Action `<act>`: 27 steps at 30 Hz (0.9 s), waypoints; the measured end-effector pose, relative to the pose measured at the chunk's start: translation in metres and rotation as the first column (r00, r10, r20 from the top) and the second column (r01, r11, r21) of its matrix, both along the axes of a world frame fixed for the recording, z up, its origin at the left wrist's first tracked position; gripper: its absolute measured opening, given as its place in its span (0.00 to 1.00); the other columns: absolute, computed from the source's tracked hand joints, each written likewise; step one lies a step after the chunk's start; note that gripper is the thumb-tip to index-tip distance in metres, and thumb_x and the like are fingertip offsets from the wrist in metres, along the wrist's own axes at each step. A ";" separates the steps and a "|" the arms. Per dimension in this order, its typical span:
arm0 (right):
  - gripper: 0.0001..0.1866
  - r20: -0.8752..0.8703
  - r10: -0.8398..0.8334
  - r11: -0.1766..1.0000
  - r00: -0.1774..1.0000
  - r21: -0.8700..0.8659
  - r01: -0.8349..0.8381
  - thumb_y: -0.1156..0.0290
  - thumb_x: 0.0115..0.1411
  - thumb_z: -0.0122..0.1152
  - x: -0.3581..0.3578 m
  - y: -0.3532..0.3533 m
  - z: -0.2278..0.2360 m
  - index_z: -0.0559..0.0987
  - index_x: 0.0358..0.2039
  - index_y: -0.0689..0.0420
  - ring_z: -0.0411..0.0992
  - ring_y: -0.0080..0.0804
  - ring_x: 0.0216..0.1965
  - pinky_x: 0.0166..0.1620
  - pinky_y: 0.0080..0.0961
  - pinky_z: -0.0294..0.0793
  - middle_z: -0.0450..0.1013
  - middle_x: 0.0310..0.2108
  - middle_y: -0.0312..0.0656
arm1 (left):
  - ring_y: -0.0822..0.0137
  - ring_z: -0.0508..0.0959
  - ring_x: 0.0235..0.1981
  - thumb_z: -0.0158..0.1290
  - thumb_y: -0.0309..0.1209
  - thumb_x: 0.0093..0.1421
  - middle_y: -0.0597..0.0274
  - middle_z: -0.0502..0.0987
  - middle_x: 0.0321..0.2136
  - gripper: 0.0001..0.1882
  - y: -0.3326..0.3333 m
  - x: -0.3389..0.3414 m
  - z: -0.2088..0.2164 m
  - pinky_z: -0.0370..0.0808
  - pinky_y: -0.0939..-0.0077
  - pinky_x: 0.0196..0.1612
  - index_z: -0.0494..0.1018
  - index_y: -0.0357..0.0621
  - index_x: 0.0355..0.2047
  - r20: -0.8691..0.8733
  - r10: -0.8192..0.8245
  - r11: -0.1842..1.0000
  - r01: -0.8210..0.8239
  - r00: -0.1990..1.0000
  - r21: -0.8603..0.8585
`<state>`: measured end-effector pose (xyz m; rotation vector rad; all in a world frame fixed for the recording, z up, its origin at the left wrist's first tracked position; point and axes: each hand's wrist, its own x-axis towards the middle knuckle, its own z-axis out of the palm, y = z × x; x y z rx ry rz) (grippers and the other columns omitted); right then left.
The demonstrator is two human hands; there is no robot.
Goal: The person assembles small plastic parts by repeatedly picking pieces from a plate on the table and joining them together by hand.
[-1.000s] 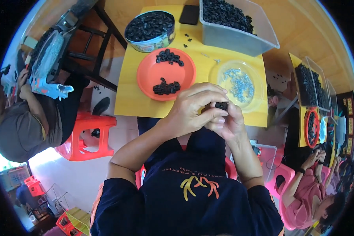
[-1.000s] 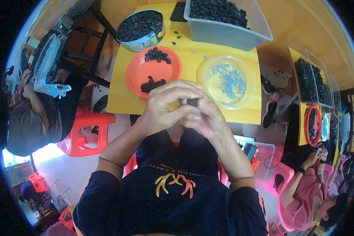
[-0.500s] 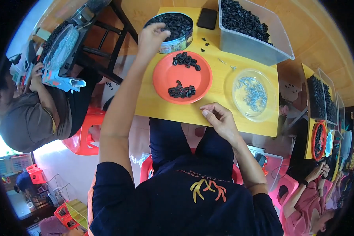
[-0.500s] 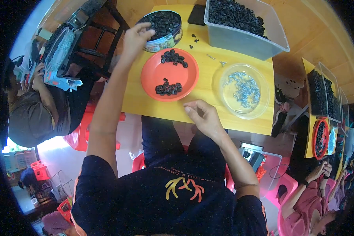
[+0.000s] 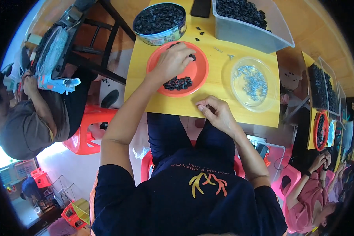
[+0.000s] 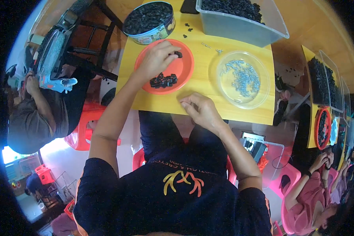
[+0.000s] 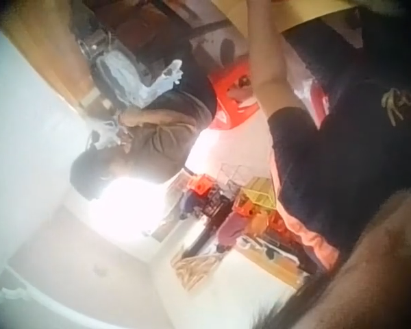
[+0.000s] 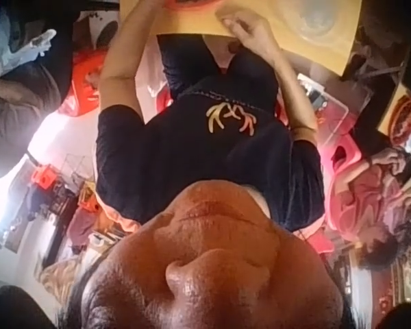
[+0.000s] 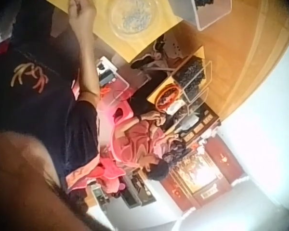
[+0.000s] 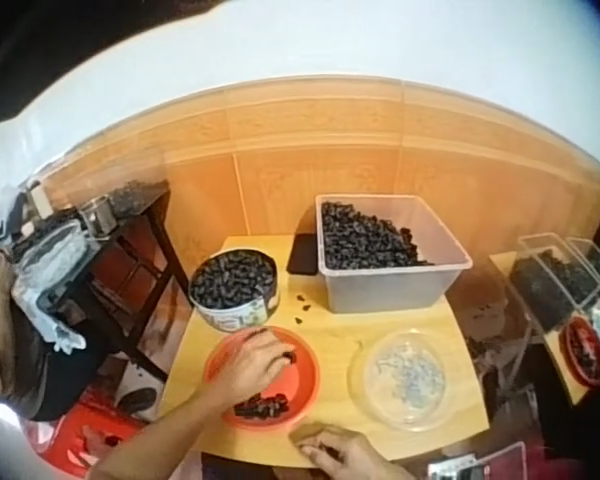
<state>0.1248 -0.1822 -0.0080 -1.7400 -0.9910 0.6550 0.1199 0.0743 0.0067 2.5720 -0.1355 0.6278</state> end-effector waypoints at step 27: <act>0.07 0.653 -0.222 0.946 0.724 -0.035 0.322 0.71 0.53 0.63 0.111 -0.054 0.021 0.82 0.33 0.56 0.75 0.41 0.31 0.35 0.31 0.74 0.76 0.31 0.44 | 0.78 0.72 0.26 0.49 0.25 0.63 0.67 0.73 0.28 0.11 -0.041 -0.036 0.011 0.69 0.84 0.31 0.73 0.38 0.45 -0.338 -0.105 0.686 -0.178 0.935 -0.706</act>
